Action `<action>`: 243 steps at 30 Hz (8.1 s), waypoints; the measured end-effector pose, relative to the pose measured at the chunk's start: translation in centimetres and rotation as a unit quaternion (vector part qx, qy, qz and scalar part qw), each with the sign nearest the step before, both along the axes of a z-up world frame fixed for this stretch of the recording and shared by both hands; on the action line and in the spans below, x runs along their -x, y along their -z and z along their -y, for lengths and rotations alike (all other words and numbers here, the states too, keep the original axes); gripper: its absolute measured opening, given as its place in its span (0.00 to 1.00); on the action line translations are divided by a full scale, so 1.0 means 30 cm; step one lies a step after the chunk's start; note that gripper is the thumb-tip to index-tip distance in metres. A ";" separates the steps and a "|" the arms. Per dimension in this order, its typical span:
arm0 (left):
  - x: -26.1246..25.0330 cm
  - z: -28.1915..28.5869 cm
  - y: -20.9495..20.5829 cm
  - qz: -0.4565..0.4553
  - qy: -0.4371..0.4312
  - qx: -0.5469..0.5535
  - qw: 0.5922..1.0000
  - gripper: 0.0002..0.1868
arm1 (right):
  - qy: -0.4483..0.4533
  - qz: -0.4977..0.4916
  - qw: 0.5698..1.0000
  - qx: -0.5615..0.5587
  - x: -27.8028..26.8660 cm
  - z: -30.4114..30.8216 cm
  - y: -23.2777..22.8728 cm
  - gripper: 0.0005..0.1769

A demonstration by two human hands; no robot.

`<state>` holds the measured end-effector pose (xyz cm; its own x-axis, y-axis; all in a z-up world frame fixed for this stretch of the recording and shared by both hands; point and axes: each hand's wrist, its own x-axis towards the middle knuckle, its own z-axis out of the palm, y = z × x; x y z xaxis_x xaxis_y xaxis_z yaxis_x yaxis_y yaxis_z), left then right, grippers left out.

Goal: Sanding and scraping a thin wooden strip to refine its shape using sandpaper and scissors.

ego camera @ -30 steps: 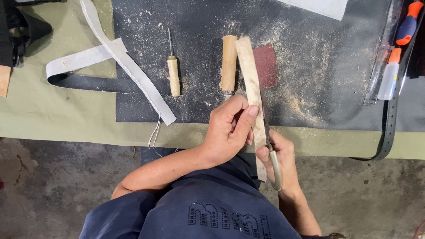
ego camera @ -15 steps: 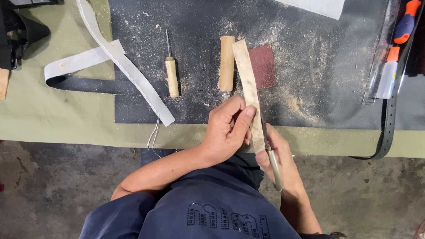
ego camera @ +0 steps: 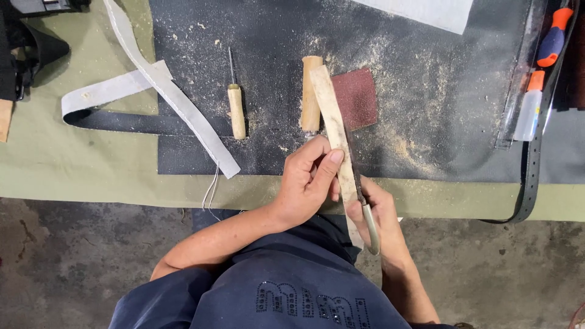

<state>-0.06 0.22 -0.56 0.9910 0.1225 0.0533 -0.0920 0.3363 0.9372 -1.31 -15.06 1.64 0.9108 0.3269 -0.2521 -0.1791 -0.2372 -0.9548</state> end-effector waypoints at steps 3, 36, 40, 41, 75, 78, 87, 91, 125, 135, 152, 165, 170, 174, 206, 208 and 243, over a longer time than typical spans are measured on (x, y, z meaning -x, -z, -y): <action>-0.003 -0.008 0.006 -0.007 0.013 0.002 1.000 0.16 | -0.036 -0.029 0.999 -0.029 0.010 0.032 0.051 0.41; -0.251 -0.176 -0.060 0.000 0.026 -0.137 0.990 0.06 | 0.066 -0.048 0.997 0.012 -0.029 0.032 0.136 0.13; -0.306 -0.159 0.004 -0.017 0.027 -0.150 0.988 0.13 | 0.104 -0.048 0.993 -0.005 -0.063 -0.015 0.092 0.13; -0.285 -0.148 -0.004 -0.018 0.028 -0.150 0.988 0.13 | 0.105 -0.049 0.993 -0.005 -0.073 -0.015 0.100 0.13; -0.154 -0.146 0.185 -0.062 0.150 -0.023 0.986 0.08 | 0.054 -0.143 0.926 -0.345 0.086 0.175 0.470 0.31; -0.119 -0.125 0.171 -0.075 0.158 0.018 0.984 0.09 | 0.066 -0.123 0.943 -0.302 0.109 0.176 0.468 0.35; -0.086 -0.080 0.102 -0.051 0.106 0.056 0.991 0.05 | 0.014 -0.044 0.998 -0.043 0.078 0.056 0.147 0.38; -0.069 -0.060 0.104 -0.044 0.088 0.039 0.994 0.05 | 0.039 -0.036 0.999 -0.011 0.077 0.028 0.135 0.35; -0.101 -0.098 0.082 -0.032 0.127 0.045 0.990 0.11 | 0.130 -0.015 0.991 -0.032 0.081 0.052 0.253 0.11; -0.466 -0.396 0.040 -0.015 -0.081 -0.022 0.996 0.09 | 0.079 -0.039 0.996 0.022 0.076 0.136 0.140 0.11; -0.200 -0.138 -0.040 0.196 0.271 -0.486 0.808 0.26 | 0.121 -0.107 0.986 -0.050 -0.054 0.131 0.134 0.10; -0.301 -0.192 -0.224 0.517 -0.056 -0.562 0.643 0.09 | 0.072 -0.058 0.988 -0.123 -0.033 0.082 0.004 0.11; -0.323 -0.360 -0.388 0.558 -0.071 -0.615 0.553 0.06 | 0.073 -0.042 0.986 -0.145 -0.033 0.163 0.054 0.10; -0.257 -0.521 -0.442 0.477 -0.007 -0.697 0.536 0.09 | 0.040 -0.014 0.992 -0.118 -0.051 0.161 0.034 0.08; -0.120 -0.099 0.124 -0.135 0.014 0.125 0.983 0.23 | -0.080 -0.079 0.958 -0.262 -0.050 0.050 0.243 0.61; -0.129 -0.086 0.138 -0.127 0.002 0.125 0.984 0.22 | -0.053 -0.117 0.947 -0.296 -0.036 0.055 0.247 0.60; -0.065 -0.071 0.023 -0.052 0.105 0.047 0.992 0.05 | 0.057 -0.105 0.992 0.041 0.108 0.019 0.094 0.37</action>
